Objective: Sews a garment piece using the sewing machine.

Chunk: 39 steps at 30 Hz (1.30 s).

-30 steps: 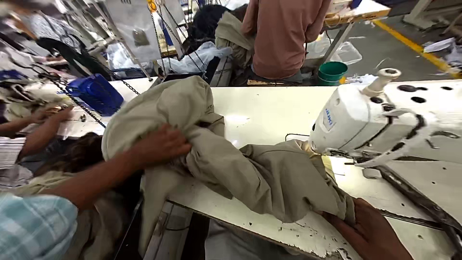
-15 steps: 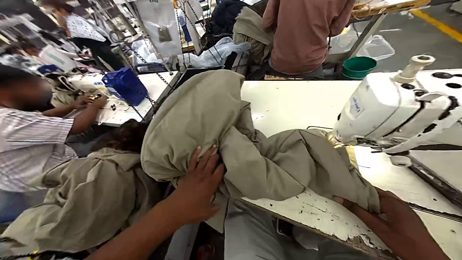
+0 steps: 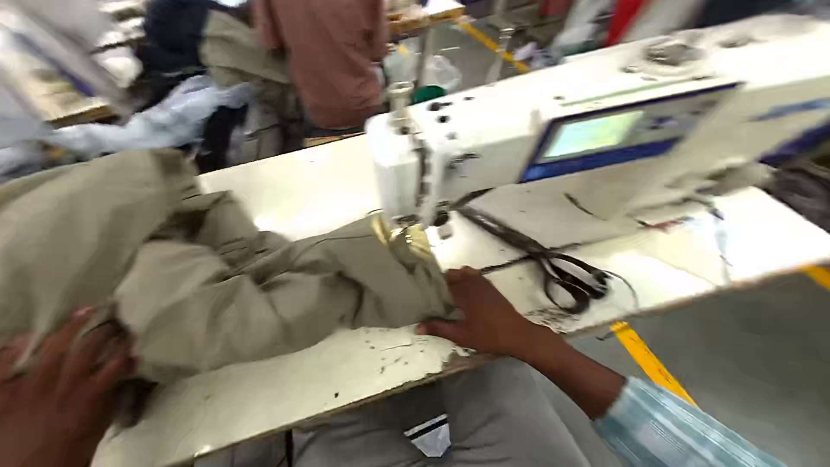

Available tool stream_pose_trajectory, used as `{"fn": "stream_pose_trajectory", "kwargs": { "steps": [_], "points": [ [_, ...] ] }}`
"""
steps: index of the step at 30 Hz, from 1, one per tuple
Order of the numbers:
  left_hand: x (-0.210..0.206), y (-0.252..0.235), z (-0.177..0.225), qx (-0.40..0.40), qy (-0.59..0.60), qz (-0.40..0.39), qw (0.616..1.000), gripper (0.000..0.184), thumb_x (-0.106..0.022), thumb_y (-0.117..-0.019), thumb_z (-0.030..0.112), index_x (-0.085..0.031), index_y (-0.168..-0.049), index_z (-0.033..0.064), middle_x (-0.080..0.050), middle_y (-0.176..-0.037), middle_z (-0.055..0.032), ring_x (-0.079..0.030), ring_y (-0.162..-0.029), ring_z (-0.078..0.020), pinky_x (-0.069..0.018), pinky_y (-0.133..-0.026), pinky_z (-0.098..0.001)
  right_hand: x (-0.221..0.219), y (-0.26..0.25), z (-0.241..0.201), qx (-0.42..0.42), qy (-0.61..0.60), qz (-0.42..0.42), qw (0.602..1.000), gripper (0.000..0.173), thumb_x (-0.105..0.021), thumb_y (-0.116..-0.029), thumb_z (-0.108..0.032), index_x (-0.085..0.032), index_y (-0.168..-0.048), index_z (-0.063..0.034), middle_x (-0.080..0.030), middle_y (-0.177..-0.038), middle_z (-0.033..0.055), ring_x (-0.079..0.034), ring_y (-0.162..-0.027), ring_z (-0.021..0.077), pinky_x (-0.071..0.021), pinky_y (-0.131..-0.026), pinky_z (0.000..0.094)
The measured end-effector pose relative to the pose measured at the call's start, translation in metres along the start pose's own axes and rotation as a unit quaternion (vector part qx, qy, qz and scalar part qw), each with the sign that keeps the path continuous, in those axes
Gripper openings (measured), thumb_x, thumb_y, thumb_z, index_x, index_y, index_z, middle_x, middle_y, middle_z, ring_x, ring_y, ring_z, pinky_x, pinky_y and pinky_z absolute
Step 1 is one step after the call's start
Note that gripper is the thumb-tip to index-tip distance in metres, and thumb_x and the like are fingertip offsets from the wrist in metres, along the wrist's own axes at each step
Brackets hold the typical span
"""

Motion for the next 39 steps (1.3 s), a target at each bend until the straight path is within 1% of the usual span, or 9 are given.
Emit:
{"fn": "stream_pose_trajectory", "kwargs": {
  "steps": [4, 6, 9, 12, 16, 21, 26, 32, 39],
  "points": [
    [0.055, -0.06, 0.05, 0.104, 0.111, -0.212, 0.965, 0.067, -0.08, -0.0831, 0.013, -0.052, -0.133, -0.0215, -0.036, -0.146, -0.0494, -0.018, -0.145, -0.0687, -0.0061, -0.116, -0.0798, 0.001, -0.003, 0.0, 0.005, -0.004, -0.057, 0.998, 0.056, -0.061, -0.0923, -0.068, -0.074, -0.099, -0.0139, -0.071, -0.103, 0.0, -0.063, -0.094, 0.0147, -0.0473, -0.084, 0.0393],
    [0.093, -0.086, 0.103, 0.08, 0.142, -0.25, 0.954, 0.064, -0.071, -0.0959, 0.037, -0.058, -0.136, -0.0116, -0.048, -0.143, -0.0417, -0.035, -0.14, -0.0631, -0.0197, -0.114, -0.078, 0.001, -0.003, -0.001, -0.006, 0.001, -0.076, 0.997, 0.06, -0.057, -0.0936, -0.07, -0.073, -0.101, -0.0129, -0.071, -0.105, 0.0015, -0.063, -0.095, 0.0161, -0.0466, -0.084, 0.0394],
    [0.091, -0.123, 0.223, -0.021, 0.257, -0.1, 0.961, 0.031, -0.055, -0.1029, 0.009, -0.069, -0.129, 0.0003, -0.071, -0.124, -0.0222, -0.068, -0.113, -0.0435, -0.0503, -0.096, -0.0627, 0.0, -0.004, -0.003, 0.01, 0.003, -0.077, 0.997, 0.056, -0.057, -0.0955, -0.066, -0.073, -0.101, -0.0125, -0.07, -0.104, 0.004, -0.064, -0.094, 0.019, -0.0476, -0.081, 0.0412],
    [0.021, -0.149, 0.296, -0.055, 0.281, -0.081, 0.955, 0.036, -0.047, -0.1051, 0.022, -0.07, -0.133, 0.0156, -0.075, -0.121, -0.0038, -0.075, -0.09, -0.0248, -0.0613, -0.074, -0.0467, 0.0, 0.004, -0.01, 0.076, -0.036, -0.042, 0.996, 0.036, -0.065, -0.0974, -0.041, -0.07, -0.096, -0.0054, -0.07, -0.103, 0.0126, -0.07, -0.097, 0.027, -0.0585, -0.083, 0.0463],
    [-0.019, -0.177, 0.291, 0.021, 0.147, -0.123, 0.981, 0.037, -0.063, -0.0938, 0.043, -0.075, -0.093, 0.0078, -0.071, -0.091, -0.0097, -0.07, -0.067, -0.0279, -0.0565, -0.054, -0.0481, -0.002, 0.007, -0.007, 0.043, -0.062, -0.046, 0.996, 0.04, -0.062, -0.1016, -0.045, -0.067, -0.101, -0.0057, -0.065, -0.097, 0.0102, -0.067, -0.086, 0.0239, -0.0573, -0.071, 0.042],
    [0.009, -0.195, 0.286, 0.008, 0.088, -0.392, 0.916, 0.044, -0.068, -0.0934, 0.023, -0.066, -0.136, 0.0125, -0.069, -0.123, -0.0115, -0.071, -0.101, -0.0342, -0.0574, -0.08, -0.0546, -0.003, 0.003, -0.006, 0.027, -0.093, -0.052, 0.994, 0.026, -0.065, -0.0987, -0.04, -0.072, -0.103, -0.0147, -0.064, -0.093, 0.0031, -0.065, -0.082, 0.0167, -0.0559, -0.068, 0.0373],
    [-0.004, -0.185, 0.285, -0.004, 0.148, -0.197, 0.969, 0.019, -0.065, -0.0931, 0.015, -0.079, -0.104, 0.0065, -0.073, -0.09, -0.0131, -0.072, -0.075, -0.0334, -0.0584, -0.063, -0.0546, -0.003, 0.006, -0.008, 0.012, -0.117, -0.053, 0.992, 0.04, -0.065, -0.0978, -0.051, -0.069, -0.093, -0.0119, -0.063, -0.091, 0.0033, -0.064, -0.082, 0.0159, -0.0546, -0.069, 0.0367],
    [-0.018, -0.172, 0.301, 0.062, 0.248, -0.172, 0.951, 0.029, -0.071, -0.0924, 0.021, -0.077, -0.12, 0.0125, -0.075, -0.103, -0.0123, -0.074, -0.085, -0.0312, -0.0609, -0.073, -0.0534, 0.044, 0.014, -0.013, -0.14, -0.177, -0.042, 0.973, 0.05, -0.041, -0.107, -0.055, -0.074, -0.115, -0.0188, -0.072, -0.094, -0.0009, -0.068, -0.074, 0.014, -0.0597, -0.065, 0.0408],
    [-0.016, -0.175, 0.305, 0.048, 0.253, -0.233, 0.938, 0.032, -0.065, -0.0955, 0.015, -0.07, -0.127, 0.0109, -0.065, -0.119, -0.0131, -0.07, -0.079, -0.0273, -0.0604, -0.062, -0.0474, 0.023, -0.082, 0.042, -0.206, 0.011, 0.009, 0.978, 0.036, -0.079, -0.0922, -0.033, -0.068, -0.102, -0.0006, -0.068, -0.089, 0.0212, -0.068, -0.084, 0.0418, -0.052, -0.071, 0.0665]
  ]
}}
Point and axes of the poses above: each hand's wrist, its own y-axis away from the middle knuckle, its own x-axis out of the back of the hand, z = x × y, the point moved 2 cm from there along -y, towards the middle knuckle
